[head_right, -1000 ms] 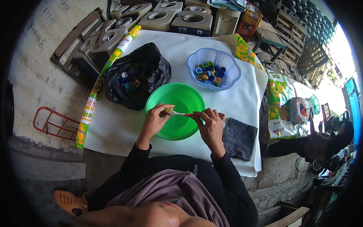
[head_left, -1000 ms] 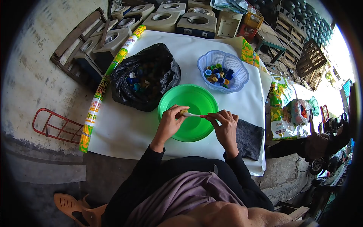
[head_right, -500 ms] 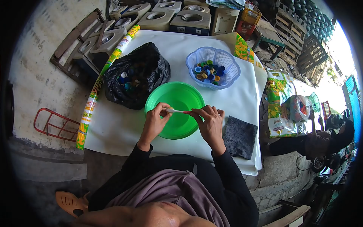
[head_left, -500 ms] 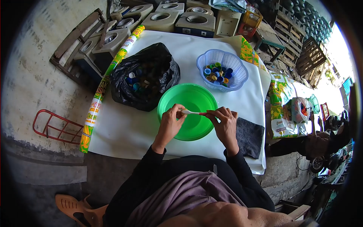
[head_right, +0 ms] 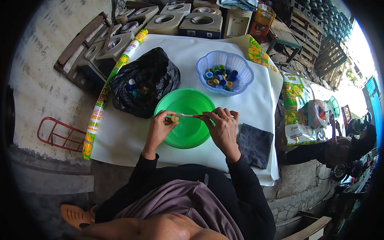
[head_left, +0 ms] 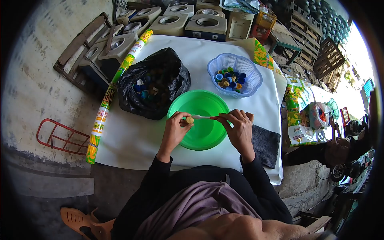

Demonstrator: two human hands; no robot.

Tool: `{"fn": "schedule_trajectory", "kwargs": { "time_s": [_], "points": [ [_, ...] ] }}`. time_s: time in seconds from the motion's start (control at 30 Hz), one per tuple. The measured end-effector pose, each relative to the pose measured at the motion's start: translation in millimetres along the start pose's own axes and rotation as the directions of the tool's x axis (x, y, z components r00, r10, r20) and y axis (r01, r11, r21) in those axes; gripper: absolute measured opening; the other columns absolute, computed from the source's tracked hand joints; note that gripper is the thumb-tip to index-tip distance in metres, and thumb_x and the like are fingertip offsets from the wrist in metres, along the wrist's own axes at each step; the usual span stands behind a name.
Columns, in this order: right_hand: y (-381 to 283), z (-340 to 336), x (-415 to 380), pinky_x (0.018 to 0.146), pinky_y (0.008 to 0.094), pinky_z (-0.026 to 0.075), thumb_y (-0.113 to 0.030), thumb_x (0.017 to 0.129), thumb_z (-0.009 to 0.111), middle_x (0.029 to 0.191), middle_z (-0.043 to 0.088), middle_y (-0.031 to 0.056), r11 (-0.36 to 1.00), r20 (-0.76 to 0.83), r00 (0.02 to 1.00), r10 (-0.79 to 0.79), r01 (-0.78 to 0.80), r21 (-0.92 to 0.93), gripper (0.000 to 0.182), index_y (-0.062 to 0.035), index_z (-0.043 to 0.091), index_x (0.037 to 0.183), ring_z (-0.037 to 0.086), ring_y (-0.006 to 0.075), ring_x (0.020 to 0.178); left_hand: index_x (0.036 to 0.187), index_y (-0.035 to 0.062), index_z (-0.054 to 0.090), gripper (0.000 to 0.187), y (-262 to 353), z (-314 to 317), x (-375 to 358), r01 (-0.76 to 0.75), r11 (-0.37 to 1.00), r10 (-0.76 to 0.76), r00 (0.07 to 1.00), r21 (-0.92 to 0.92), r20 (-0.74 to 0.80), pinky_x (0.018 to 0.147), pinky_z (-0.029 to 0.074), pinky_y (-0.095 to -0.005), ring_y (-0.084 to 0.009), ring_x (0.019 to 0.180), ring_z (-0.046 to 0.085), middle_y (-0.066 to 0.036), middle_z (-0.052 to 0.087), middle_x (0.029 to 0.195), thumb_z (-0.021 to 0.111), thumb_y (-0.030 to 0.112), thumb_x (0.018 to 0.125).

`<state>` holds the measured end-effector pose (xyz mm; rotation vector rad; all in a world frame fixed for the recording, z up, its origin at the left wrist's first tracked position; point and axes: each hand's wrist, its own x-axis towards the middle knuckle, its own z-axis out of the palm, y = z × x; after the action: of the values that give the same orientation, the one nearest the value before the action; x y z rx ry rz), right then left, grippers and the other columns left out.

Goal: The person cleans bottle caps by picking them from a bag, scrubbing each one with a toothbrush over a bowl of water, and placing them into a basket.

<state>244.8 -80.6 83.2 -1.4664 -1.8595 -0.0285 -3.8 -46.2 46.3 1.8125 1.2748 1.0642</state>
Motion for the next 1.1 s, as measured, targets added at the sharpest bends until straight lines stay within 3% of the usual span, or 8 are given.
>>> {"fn": "schedule_trajectory", "kwargs": {
  "time_s": [0.1,0.23,0.33,0.4,0.57,0.67,0.93,1.1],
  "points": [
    [5.4,9.0,-7.6,0.09,0.0394,0.036,-0.032,0.089,0.078,0.089,0.068,-0.0014,1.0,0.064,0.998,-0.004,0.002,0.021,0.017,-0.0195,0.083,0.1,0.063,0.0174,0.088,0.112,-0.0019,0.069,0.025,5.7,0.3,1.3,0.13,0.989,-0.125,0.99,-0.065,0.069,0.08,0.062,-0.0277,-0.0167,0.091,0.076,-0.012,0.077,0.1,0.08,-0.002,0.089],
    [7.5,8.2,-8.0,0.089,0.0391,0.036,-0.033,0.091,0.077,0.088,0.068,-0.0018,0.996,-0.005,0.997,0.071,-0.071,0.058,0.017,-0.02,0.083,0.1,0.063,0.0173,0.088,0.115,-0.004,0.068,0.027,0.5,3.7,2.0,0.075,0.991,-0.068,0.996,-0.115,0.058,0.079,0.061,-0.0272,-0.015,0.09,0.076,-0.012,0.076,0.099,0.079,-0.002,0.091],
    [2.3,4.4,-8.2,0.089,0.0395,0.035,-0.033,0.092,0.076,0.087,0.067,-0.0016,0.996,0.136,0.987,0.08,-0.085,0.032,0.015,-0.0213,0.083,0.099,0.062,0.0174,0.086,0.119,-0.0056,0.068,0.028,-6.7,3.0,0.7,0.039,0.994,-0.033,0.998,-0.1,0.06,0.08,0.061,-0.0268,-0.0147,0.091,0.075,-0.011,0.077,0.1,0.077,0.002,0.094],
    [11.0,9.8,-6.2,0.09,0.0402,0.035,-0.034,0.09,0.077,0.085,0.066,-0.0015,0.991,-0.035,0.998,0.057,-0.061,-0.122,0.017,-0.0214,0.084,0.098,0.061,0.0177,0.084,0.121,-0.0063,0.068,0.027,-11.8,-0.1,5.4,0.097,0.988,-0.091,0.994,-0.116,0.056,0.081,0.061,-0.0266,-0.0147,0.092,0.075,-0.011,0.077,0.101,0.075,0.006,0.098],
    [21.2,18.9,-6.8,0.092,0.0425,0.034,-0.033,0.086,0.08,0.087,0.066,-0.0038,0.984,0.15,0.977,-0.152,0.164,-0.068,0.015,-0.0207,0.083,0.093,0.06,0.0178,0.087,0.137,-0.001,0.066,0.035,-7.2,-6.8,12.6,0.209,0.888,-0.194,0.978,-0.409,0.078,0.079,0.063,-0.0273,-0.0164,0.088,0.075,-0.015,0.077,0.104,0.059,0.02,0.11],
    [10.8,12.3,-1.7,0.093,0.042,0.035,-0.033,0.085,0.081,0.09,0.067,-0.0046,0.995,0.01,0.996,-0.085,0.086,-0.041,0.015,-0.0212,0.083,0.094,0.06,0.0169,0.089,0.131,-0.0022,0.07,0.037,-10.8,-9.9,18.2,0.303,0.818,-0.288,0.952,-0.489,0.107,0.076,0.063,-0.0254,-0.017,0.084,0.077,-0.015,0.077,0.103,0.059,0.026,0.11],
    [-3.7,2.7,0.9,0.092,0.0384,0.036,-0.031,0.085,0.082,0.09,0.068,-0.0041,0.996,-0.107,0.993,-0.05,0.042,-0.078,0.019,-0.022,0.084,0.102,0.06,0.0163,0.085,0.126,-0.0005,0.073,0.039,4.4,-4.4,20.0,0.393,0.724,-0.297,0.919,-0.566,0.258,0.074,0.063,-0.0276,-0.0166,0.081,0.076,-0.014,0.077,0.098,0.055,0.03,0.111],
    [1.3,4.5,-1.7,0.092,0.0403,0.035,-0.031,0.087,0.081,0.087,0.068,-0.0023,0.998,-0.014,0.998,-0.055,0.055,0.016,0.015,-0.0219,0.084,0.099,0.061,0.0174,0.086,0.124,0.0001,0.075,0.032,-5.7,2.6,21.2,0.237,0.899,-0.229,0.971,-0.367,0.067,0.073,0.063,-0.0274,-0.016,0.082,0.075,-0.012,0.076,0.097,0.061,0.025,0.108]
  ]
}}
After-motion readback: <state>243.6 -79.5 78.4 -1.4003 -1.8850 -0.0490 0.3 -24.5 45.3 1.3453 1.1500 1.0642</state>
